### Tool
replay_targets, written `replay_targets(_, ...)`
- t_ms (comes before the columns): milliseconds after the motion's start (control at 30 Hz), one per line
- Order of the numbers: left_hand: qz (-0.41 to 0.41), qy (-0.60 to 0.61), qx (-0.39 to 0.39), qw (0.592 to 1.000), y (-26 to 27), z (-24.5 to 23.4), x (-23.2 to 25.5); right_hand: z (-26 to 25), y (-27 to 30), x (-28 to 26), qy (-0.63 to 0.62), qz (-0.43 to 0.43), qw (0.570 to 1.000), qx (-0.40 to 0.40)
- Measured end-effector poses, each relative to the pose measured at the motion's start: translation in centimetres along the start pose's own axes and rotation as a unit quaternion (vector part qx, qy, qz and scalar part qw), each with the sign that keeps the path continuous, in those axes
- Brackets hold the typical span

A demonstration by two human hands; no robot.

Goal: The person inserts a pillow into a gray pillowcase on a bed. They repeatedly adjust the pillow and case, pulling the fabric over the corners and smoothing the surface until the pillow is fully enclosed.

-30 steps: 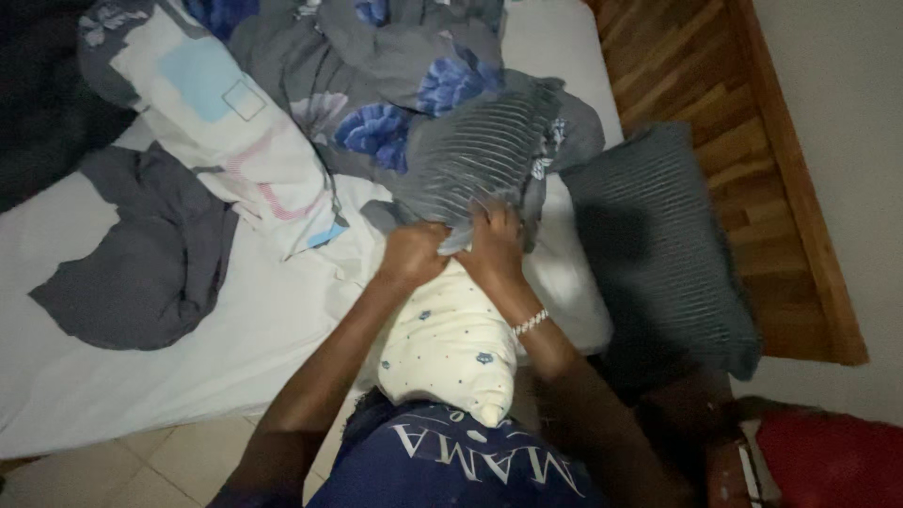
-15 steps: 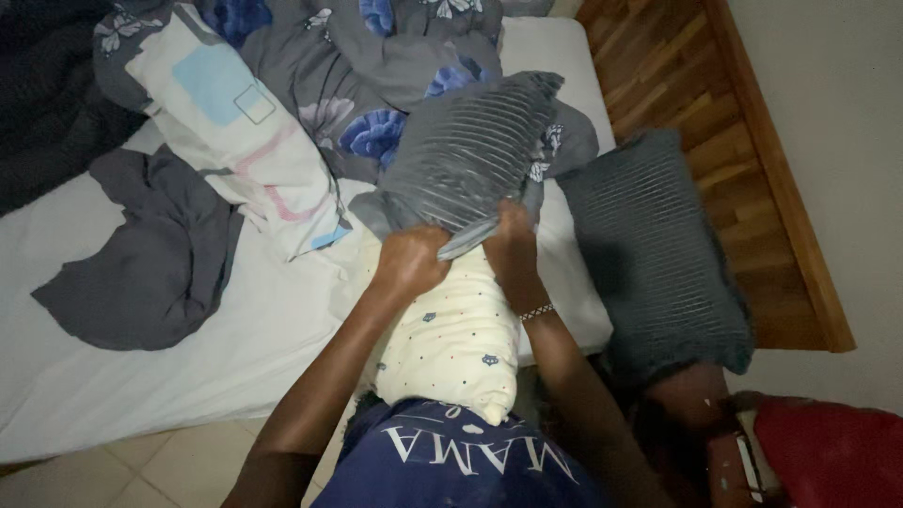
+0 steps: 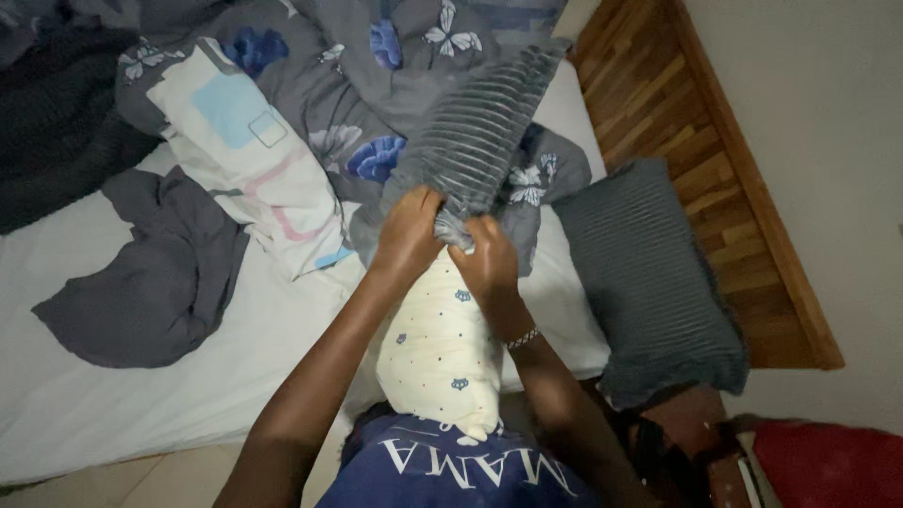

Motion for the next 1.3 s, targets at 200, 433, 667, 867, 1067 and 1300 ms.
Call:
replay_targets(200,0.049,-0.028,0.036,0.998,-0.1,0.2,-1.6,-0.2,0.7,-1.1,0.006,0.018,1.0,-0.016)
replay_targets(433,0.045,0.004,0.05,0.998,0.7,-0.5,0.7,-0.9,0.3,-0.2,0.032,0.071,0.997,0.012)
replay_targets(667,0.024,0.005,-0.012,1.0,0.1,-1.1,2.1,-0.4,-1.3,0.7,0.015,0.097,0.995,-0.019)
replay_targets(867,0.034,0.015,-0.04,0.999,-0.1,-2.6,2.2,0.4,-2.1,0.0,0.026,0.028,0.999,-0.026)
replay_targets(1067,0.015,-0.007,-0.022,1.0,0.1,-5.1,1.7,0.2,-2.4,-1.8,-0.073,-0.047,0.996,-0.023)
replay_targets(1300,0.071,-0.062,0.041,0.995,-1.0,-6.3,1.5,1.4,-3.3,-1.5,-0.107,-0.049,0.988,-0.102)
Point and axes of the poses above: each hand's wrist, its own y-axis away from the middle knuckle, its own z-axis out of the palm, x = y × z, the point moved 7 cm from there along -y, towards the middle knuckle, and after that the axes turned 12 degrees about z, right-handed, at the moved point
